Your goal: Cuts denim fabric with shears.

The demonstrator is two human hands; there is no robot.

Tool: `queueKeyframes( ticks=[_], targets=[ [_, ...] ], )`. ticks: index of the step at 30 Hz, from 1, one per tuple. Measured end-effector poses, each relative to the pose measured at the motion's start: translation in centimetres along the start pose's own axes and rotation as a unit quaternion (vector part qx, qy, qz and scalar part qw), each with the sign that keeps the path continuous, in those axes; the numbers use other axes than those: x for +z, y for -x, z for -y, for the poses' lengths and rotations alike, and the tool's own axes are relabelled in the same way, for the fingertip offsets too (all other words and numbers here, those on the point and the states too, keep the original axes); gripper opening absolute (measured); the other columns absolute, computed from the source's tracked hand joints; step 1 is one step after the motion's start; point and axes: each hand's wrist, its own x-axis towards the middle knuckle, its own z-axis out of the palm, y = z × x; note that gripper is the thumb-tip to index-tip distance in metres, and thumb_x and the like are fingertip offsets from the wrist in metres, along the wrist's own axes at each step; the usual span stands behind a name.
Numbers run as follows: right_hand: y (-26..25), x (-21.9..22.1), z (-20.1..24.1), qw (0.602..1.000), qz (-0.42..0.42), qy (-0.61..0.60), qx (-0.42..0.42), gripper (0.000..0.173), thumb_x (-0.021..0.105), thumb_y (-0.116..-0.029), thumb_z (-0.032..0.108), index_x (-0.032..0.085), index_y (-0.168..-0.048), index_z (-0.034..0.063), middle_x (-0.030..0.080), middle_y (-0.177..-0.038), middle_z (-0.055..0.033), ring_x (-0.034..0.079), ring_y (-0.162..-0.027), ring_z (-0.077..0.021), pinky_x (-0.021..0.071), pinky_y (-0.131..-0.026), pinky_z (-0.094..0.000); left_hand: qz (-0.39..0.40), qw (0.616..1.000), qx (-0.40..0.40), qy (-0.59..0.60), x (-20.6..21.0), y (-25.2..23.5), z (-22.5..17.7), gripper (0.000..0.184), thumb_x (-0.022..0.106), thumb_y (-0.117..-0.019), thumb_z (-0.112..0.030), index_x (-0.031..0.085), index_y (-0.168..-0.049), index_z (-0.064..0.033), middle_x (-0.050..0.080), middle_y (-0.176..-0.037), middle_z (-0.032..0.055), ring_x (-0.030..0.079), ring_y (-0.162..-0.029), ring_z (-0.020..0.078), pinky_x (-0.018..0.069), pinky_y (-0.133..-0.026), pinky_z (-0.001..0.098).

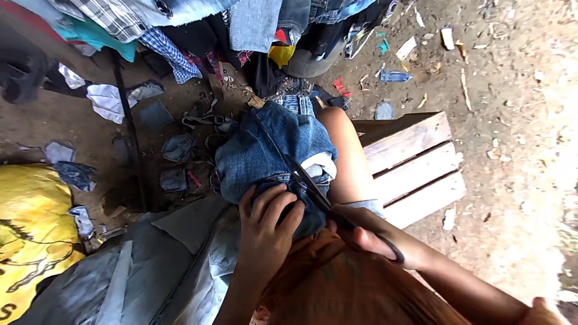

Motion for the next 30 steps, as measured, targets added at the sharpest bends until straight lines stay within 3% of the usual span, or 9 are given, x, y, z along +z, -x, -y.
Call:
queueKeyframes(
  ticks=[8,10,12,13,15,18,23,30],
  targets=[
    [-2.3,2.4,-0.3,0.998,-0.05,0.03,-0.032,0.073,0.044,-0.0873,0.084,0.06,-0.096,0.0132,0.044,-0.064,0.0116,0.041,-0.052,0.0047,0.0357,-0.048,-0.0149,0.021,0.995,0.006,0.097,-0.4,-0.6,1.1,0.015,0.053,-0.1055,-0.018,0.067,-0.102,-0.0165,0.062,-0.106,0.0046,0.056,-0.119,0.0198,0.0396,-0.108,0.0337],
    [-2.5,2.8,-0.3,0.997,-0.062,0.033,-0.038,0.073,0.044,-0.0872,0.083,0.06,-0.096,0.0128,0.044,-0.065,0.0118,0.041,-0.053,0.0056,0.035,-0.049,-0.0139,0.03,0.986,-0.038,0.157,-0.7,-0.5,1.4,0.018,0.053,-0.1066,-0.029,0.067,-0.102,-0.0185,0.059,-0.115,0.0029,0.051,-0.127,0.0142,0.0392,-0.111,0.0292],
    [-2.8,3.2,-0.1,0.996,-0.075,0.023,-0.049,0.072,0.046,-0.0868,0.083,0.06,-0.097,0.0126,0.044,-0.065,0.0124,0.042,-0.053,0.0066,0.0356,-0.048,-0.0126,0.014,0.975,-0.116,0.187,-1.2,-0.8,1.4,0.032,0.059,-0.1011,-0.049,0.066,-0.11,-0.0194,0.055,-0.128,0.001,0.048,-0.131,0.0071,0.0427,-0.11,0.0259],
    [-2.9,3.4,0.0,0.995,-0.08,0.024,-0.052,0.073,0.046,-0.0866,0.083,0.06,-0.097,0.0124,0.046,-0.066,0.0122,0.043,-0.054,0.0069,0.037,-0.048,-0.0122,-0.005,0.973,-0.156,0.171,-1.4,-1.0,1.4,0.044,0.062,-0.0976,-0.054,0.065,-0.117,-0.0147,0.055,-0.129,0.006,0.052,-0.125,0.0102,0.0462,-0.104,0.0282],
    [-3.3,3.8,-0.1,0.995,-0.084,0.027,-0.054,0.074,0.047,-0.0863,0.083,0.06,-0.097,0.0114,0.046,-0.066,0.0113,0.042,-0.054,0.0062,0.0362,-0.048,-0.0129,-0.012,0.971,-0.221,0.095,-1.5,-1.9,1.6,0.054,0.061,-0.0989,-0.051,0.062,-0.125,-0.0032,0.06,-0.124,0.0172,0.06,-0.112,0.0212,0.0518,-0.093,0.037],
    [-3.6,4.2,-0.3,0.993,-0.095,0.033,-0.063,0.073,0.046,-0.088,0.082,0.059,-0.097,0.0101,0.046,-0.068,0.0109,0.042,-0.056,0.0059,0.0364,-0.051,-0.0134,0.022,0.971,-0.236,-0.002,-1.2,-3.4,1.6,0.039,0.06,-0.1004,-0.036,0.07,-0.112,-0.0002,0.071,-0.104,0.0164,0.07,-0.092,0.0287,0.0566,-0.077,0.0468],
    [-3.3,4.3,-0.1,0.993,-0.102,-0.019,-0.063,0.069,0.046,-0.0884,0.081,0.058,-0.098,0.0134,0.042,-0.064,0.0124,0.04,-0.05,0.0056,0.0348,-0.045,-0.013,-0.004,0.981,-0.188,-0.041,-0.5,-4.4,0.2,0.028,0.062,-0.0999,-0.029,0.072,-0.096,-0.0031,0.066,-0.087,0.0111,0.066,-0.077,0.0218,0.0537,-0.064,0.0345],
    [-0.1,4.2,-0.9,0.983,-0.078,-0.15,-0.064,0.066,0.047,-0.0896,0.079,0.059,-0.105,0.0168,0.045,-0.065,0.0122,0.041,-0.051,0.0043,0.0346,-0.046,-0.0131,-0.051,0.984,-0.168,-0.005,0.9,-3.6,-2.0,0.026,0.069,-0.0946,-0.029,0.073,-0.088,-0.0034,0.067,-0.08,0.009,0.065,-0.074,0.0136,0.0523,-0.067,0.0218]
  ],
)
